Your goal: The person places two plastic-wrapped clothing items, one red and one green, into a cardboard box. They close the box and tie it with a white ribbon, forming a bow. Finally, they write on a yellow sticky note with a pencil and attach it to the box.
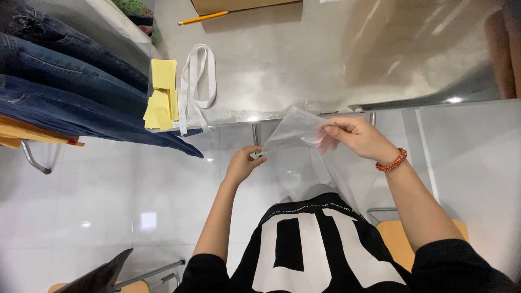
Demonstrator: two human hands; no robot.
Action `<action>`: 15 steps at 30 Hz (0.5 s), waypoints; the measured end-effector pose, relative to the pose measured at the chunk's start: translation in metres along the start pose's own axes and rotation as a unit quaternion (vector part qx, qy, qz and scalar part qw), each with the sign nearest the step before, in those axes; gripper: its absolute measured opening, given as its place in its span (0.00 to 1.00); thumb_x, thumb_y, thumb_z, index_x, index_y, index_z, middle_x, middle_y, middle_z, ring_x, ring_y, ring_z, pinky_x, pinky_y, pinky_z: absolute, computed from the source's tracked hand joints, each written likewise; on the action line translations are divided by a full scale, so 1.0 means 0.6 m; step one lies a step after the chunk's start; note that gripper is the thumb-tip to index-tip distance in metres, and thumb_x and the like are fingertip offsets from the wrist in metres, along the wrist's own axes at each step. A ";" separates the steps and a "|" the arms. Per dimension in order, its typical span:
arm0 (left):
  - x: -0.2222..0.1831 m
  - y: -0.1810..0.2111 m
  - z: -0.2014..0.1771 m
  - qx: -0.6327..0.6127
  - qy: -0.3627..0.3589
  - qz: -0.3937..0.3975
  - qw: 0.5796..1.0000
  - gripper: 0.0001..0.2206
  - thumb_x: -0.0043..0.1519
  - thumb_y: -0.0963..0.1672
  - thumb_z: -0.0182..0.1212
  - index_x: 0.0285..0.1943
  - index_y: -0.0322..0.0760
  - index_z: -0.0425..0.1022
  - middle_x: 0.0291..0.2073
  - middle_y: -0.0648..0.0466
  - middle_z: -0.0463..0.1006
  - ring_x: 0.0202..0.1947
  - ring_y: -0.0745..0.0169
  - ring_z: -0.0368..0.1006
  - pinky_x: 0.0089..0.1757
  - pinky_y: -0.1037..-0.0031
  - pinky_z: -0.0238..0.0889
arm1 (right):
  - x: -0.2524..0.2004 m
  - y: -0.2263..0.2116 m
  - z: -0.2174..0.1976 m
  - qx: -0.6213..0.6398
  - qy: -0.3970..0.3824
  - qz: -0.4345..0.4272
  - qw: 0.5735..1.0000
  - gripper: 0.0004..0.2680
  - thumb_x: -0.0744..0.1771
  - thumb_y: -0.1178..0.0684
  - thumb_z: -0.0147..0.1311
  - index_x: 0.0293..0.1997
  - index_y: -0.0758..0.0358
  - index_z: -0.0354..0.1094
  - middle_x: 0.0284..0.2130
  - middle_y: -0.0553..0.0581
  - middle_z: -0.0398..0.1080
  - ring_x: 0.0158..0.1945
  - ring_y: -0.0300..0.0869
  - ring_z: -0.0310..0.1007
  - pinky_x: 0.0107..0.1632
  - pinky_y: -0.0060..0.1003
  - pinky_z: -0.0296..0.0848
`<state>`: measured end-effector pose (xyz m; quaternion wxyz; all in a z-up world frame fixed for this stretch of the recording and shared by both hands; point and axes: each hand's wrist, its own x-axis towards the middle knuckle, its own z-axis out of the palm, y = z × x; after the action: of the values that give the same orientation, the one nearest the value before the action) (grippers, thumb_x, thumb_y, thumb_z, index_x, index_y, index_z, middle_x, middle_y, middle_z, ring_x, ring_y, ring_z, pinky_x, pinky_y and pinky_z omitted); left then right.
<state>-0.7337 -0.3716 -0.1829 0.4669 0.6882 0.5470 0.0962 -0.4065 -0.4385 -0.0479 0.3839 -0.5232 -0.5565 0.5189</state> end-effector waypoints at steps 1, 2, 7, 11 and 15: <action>0.007 -0.014 0.009 -0.028 -0.013 -0.021 0.999 0.17 0.65 0.46 0.71 0.62 0.38 0.80 0.33 0.46 0.87 0.26 0.57 0.81 0.33 0.72 0.73 | -0.004 -0.020 0.003 0.002 0.012 0.000 1.000 0.10 0.73 0.56 0.50 0.52 0.67 0.79 0.37 0.61 0.84 0.37 0.44 0.82 0.37 0.37 0.82; 0.008 -0.009 0.000 -0.027 -0.015 -0.016 0.999 0.17 0.65 0.46 0.71 0.62 0.38 0.80 0.33 0.46 0.87 0.26 0.57 0.81 0.33 0.72 0.73 | -0.003 -0.019 -0.008 0.001 0.016 -0.001 1.000 0.10 0.73 0.56 0.50 0.52 0.67 0.79 0.37 0.61 0.84 0.37 0.44 0.82 0.37 0.37 0.82; 0.036 0.071 -0.077 -0.108 0.116 0.023 0.987 0.07 0.72 0.45 0.61 0.50 0.37 0.77 0.43 0.46 0.86 0.22 0.53 0.83 0.25 0.75 0.75 | 0.010 0.026 -0.095 0.079 0.184 -0.033 0.979 0.09 0.75 0.54 0.50 0.57 0.67 0.74 0.39 0.61 0.80 0.42 0.42 0.81 0.46 0.37 0.82; 0.102 0.223 -0.177 -0.090 0.204 0.138 0.965 0.05 0.72 0.41 0.62 0.50 0.32 0.77 0.40 0.40 0.84 0.26 0.44 0.83 0.31 0.67 0.77 | 0.023 0.095 -0.188 0.178 0.253 -0.047 0.950 0.11 0.75 0.46 0.49 0.61 0.58 0.71 0.40 0.60 0.81 0.45 0.43 0.85 0.45 0.34 0.85; 0.190 0.417 -0.219 0.091 0.319 0.409 0.850 0.07 0.70 0.37 0.66 0.54 0.35 0.79 0.46 0.47 0.81 0.42 0.44 0.80 0.44 0.63 0.71 | 0.034 0.152 -0.259 0.386 0.369 -0.043 0.844 0.09 0.73 0.48 0.53 0.60 0.53 0.72 0.47 0.55 0.81 0.46 0.44 0.84 0.46 0.35 0.85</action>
<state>-0.6084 -0.1962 0.0328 0.1201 0.8208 0.3407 0.4425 -0.2424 -0.3987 -0.1137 0.7539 -0.4611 -0.1498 0.4434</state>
